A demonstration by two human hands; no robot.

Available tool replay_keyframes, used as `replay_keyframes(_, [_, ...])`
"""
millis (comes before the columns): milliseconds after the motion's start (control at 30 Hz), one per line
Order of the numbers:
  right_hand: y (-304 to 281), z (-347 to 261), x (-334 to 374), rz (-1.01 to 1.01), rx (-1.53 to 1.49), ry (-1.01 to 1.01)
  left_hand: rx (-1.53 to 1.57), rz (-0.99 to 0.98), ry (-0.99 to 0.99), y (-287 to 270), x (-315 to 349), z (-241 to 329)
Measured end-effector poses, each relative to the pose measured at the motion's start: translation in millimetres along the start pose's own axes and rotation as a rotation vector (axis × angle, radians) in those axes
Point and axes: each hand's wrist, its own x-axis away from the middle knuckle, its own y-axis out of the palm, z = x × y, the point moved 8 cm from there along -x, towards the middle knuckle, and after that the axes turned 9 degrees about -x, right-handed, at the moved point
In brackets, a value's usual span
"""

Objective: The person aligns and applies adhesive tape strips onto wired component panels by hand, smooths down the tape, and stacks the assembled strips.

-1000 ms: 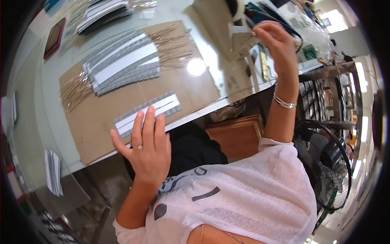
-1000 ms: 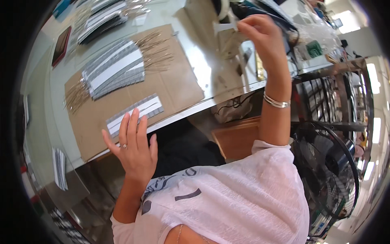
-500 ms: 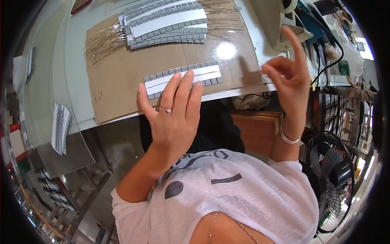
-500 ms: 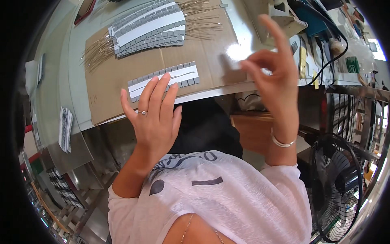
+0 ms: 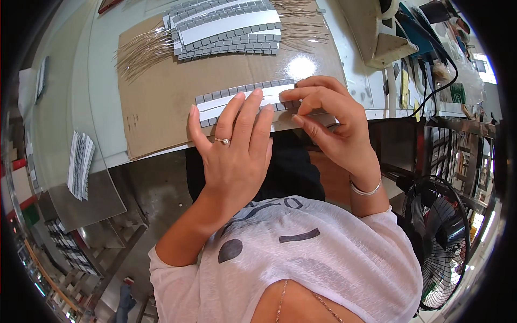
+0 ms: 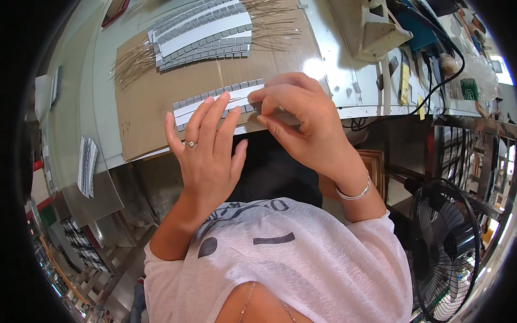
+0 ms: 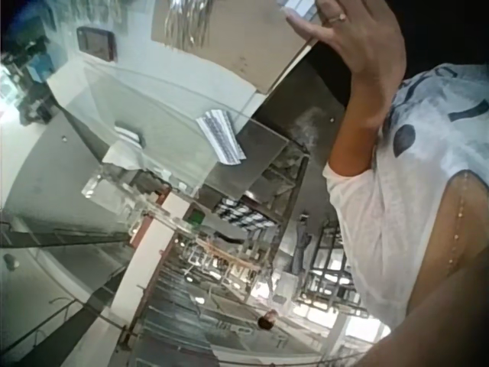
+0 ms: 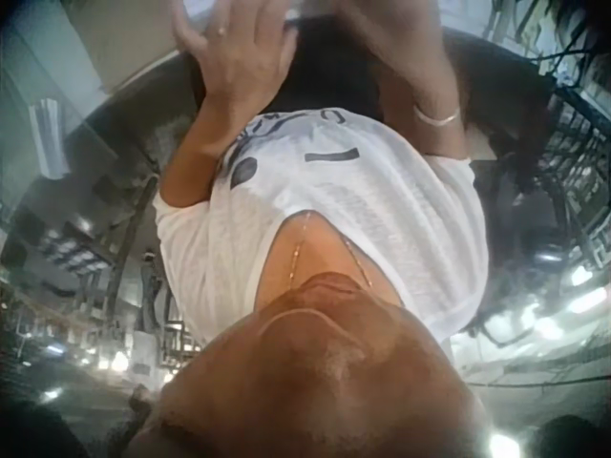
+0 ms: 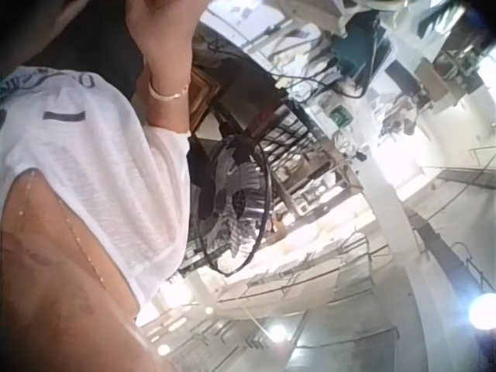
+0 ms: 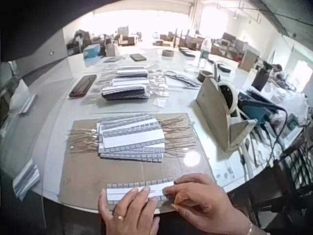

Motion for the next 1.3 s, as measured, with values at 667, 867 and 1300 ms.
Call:
replay_keyframes(667, [5.2,-5.7,-13.3,-0.048,0.013,0.001,-0.153,0.072,0.079,-5.9,-0.2,7.2])
replay_keyframes(867, [5.0,26.6,-18.1,0.017,-0.176,0.206,-0.100,0.101,0.054,-1.0,3.3,3.2])
replay_keyframes(1300, [12.9,18.4,-26.3,0.074,0.115,0.064,-0.120,0.169,0.028,7.8,-0.5,2.2])
